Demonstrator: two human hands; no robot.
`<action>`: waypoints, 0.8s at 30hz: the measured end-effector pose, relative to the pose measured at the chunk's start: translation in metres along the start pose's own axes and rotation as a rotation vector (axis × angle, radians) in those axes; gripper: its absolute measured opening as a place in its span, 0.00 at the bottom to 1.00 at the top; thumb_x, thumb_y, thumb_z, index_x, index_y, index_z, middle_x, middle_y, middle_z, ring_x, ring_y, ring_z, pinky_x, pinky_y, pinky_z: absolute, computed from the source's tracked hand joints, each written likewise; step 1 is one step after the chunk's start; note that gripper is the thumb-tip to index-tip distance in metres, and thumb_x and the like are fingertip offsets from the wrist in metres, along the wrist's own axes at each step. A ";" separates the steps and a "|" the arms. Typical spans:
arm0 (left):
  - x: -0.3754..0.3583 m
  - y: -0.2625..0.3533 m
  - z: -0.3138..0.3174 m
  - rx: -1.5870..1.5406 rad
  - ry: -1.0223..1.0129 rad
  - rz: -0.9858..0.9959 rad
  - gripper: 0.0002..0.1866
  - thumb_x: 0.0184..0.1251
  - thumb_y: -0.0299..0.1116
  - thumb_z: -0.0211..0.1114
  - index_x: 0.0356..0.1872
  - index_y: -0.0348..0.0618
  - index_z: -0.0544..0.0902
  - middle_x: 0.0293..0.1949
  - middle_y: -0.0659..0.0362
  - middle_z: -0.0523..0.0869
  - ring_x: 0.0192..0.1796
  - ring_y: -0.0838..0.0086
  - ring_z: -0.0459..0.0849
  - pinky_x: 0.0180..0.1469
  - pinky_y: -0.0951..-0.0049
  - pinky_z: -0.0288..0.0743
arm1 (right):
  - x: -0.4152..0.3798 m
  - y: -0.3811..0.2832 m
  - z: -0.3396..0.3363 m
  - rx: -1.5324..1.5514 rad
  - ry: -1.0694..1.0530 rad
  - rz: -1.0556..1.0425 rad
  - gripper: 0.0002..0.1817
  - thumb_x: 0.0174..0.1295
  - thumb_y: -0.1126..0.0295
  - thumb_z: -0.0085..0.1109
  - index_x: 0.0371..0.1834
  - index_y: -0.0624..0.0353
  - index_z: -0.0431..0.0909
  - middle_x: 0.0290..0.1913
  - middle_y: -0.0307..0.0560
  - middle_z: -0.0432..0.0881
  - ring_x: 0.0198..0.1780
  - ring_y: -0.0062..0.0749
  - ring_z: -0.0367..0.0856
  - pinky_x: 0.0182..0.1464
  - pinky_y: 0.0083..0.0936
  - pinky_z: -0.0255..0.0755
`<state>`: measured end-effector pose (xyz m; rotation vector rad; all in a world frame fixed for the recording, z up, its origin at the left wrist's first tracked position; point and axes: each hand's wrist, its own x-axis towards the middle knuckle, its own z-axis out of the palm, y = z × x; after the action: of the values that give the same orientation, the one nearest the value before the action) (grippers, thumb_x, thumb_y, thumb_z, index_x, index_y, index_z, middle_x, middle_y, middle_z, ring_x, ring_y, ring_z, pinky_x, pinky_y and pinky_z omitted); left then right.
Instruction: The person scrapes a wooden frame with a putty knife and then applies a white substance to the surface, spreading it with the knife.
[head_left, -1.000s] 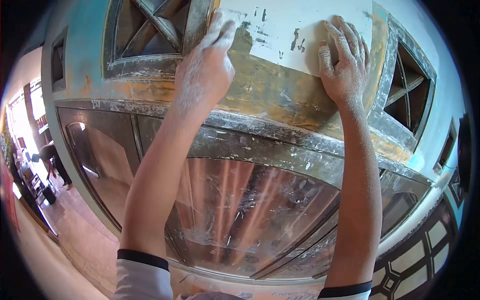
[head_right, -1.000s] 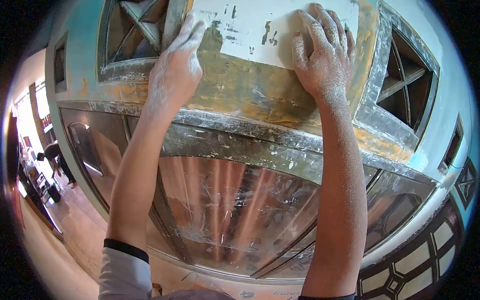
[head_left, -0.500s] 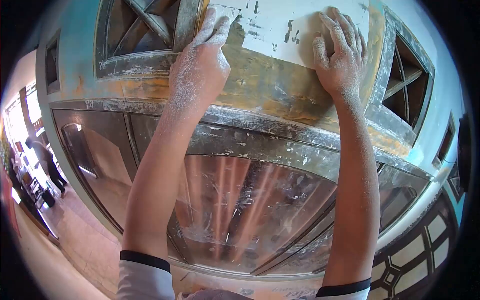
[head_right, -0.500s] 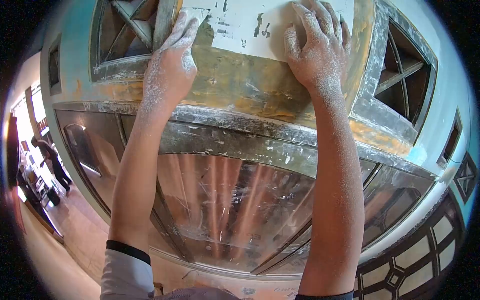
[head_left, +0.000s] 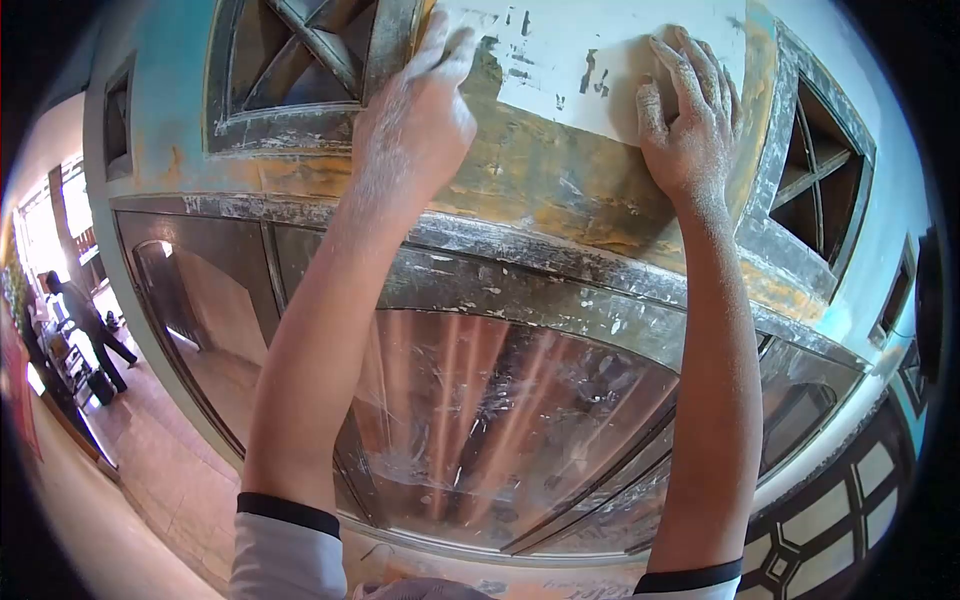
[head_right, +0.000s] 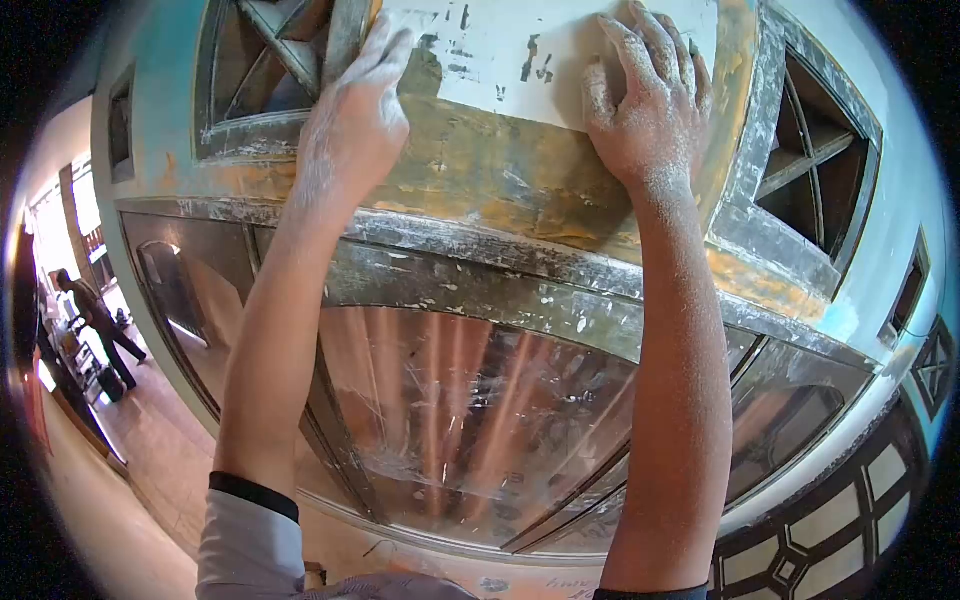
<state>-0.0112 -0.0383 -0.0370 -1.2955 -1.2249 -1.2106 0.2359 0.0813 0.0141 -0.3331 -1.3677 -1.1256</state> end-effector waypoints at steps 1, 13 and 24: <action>0.012 0.003 -0.006 0.004 -0.029 -0.010 0.29 0.70 0.24 0.54 0.73 0.44 0.76 0.80 0.52 0.68 0.73 0.52 0.76 0.73 0.56 0.74 | 0.002 0.000 0.001 -0.005 -0.008 0.007 0.24 0.69 0.59 0.63 0.69 0.41 0.80 0.75 0.42 0.76 0.78 0.44 0.69 0.81 0.45 0.57; -0.007 -0.005 -0.001 -0.166 0.039 0.060 0.24 0.72 0.25 0.58 0.69 0.45 0.80 0.74 0.56 0.77 0.70 0.53 0.80 0.68 0.53 0.78 | 0.001 0.002 0.001 0.023 0.001 0.006 0.25 0.69 0.60 0.63 0.70 0.41 0.79 0.76 0.41 0.75 0.78 0.44 0.69 0.81 0.45 0.58; 0.053 0.031 -0.060 -0.953 -0.291 -0.532 0.29 0.82 0.34 0.57 0.81 0.42 0.66 0.38 0.45 0.92 0.26 0.72 0.88 0.31 0.69 0.84 | -0.001 0.001 0.003 0.032 -0.022 0.060 0.24 0.68 0.57 0.60 0.69 0.38 0.80 0.76 0.39 0.74 0.80 0.38 0.66 0.84 0.48 0.52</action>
<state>0.0174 -0.0966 0.0190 -1.9350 -1.2779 -2.2150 0.2353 0.0843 0.0148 -0.3611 -1.3849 -1.0523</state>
